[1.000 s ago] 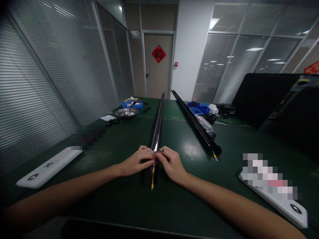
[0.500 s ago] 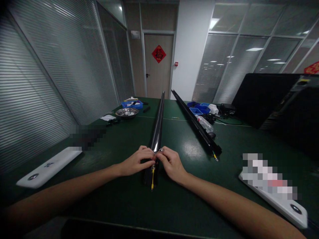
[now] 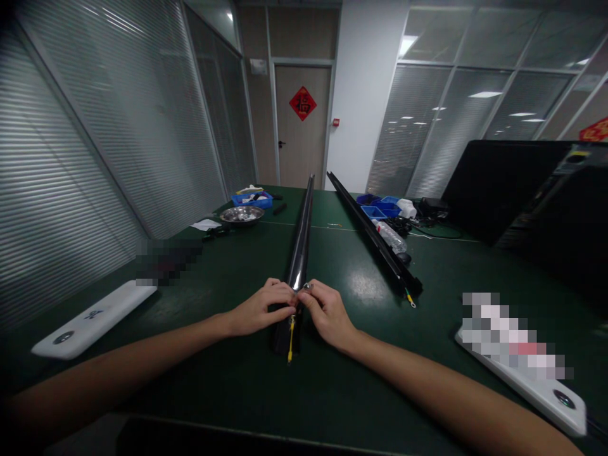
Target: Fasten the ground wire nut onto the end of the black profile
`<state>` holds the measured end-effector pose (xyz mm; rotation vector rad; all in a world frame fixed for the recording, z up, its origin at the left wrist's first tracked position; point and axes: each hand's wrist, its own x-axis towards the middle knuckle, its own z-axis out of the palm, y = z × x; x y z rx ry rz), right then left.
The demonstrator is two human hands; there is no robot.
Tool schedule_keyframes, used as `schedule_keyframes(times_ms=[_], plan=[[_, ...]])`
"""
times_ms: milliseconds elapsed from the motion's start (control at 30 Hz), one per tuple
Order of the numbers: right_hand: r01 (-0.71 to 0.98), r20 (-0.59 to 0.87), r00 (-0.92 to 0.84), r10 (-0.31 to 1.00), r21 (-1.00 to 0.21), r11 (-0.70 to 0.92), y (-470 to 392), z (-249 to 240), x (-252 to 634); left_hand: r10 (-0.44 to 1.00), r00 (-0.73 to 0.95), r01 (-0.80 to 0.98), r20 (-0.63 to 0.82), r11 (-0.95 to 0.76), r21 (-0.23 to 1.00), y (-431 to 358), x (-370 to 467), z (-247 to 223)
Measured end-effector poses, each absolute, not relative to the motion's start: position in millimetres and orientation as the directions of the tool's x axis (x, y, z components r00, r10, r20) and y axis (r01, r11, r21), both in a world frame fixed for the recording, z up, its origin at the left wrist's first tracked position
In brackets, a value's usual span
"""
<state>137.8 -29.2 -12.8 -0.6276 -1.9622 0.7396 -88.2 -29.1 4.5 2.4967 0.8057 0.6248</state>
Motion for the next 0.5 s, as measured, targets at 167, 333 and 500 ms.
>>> schedule_keyframes(times_ms=[167, 333, 500], plan=[[0.160, 0.563, -0.445, 0.697, -0.715, 0.680, -31.6, -10.1, 137.4, 0.616, 0.732, 0.418, 0.290, -0.742, 0.524, -28.0, -88.0, 2.7], [0.168, 0.566, -0.439, 0.697, -0.711, 0.683, -31.2, -10.4, 137.4, 0.623, 0.732, 0.423, 0.277, -0.734, 0.532, -28.7, -87.4, 4.6], [0.144, 0.571, -0.443, 0.691, -0.715, 0.684, -30.0, -11.8, 137.5, 0.625, 0.727, 0.425, 0.285, -0.735, 0.528, -29.3, -86.9, 6.2]])
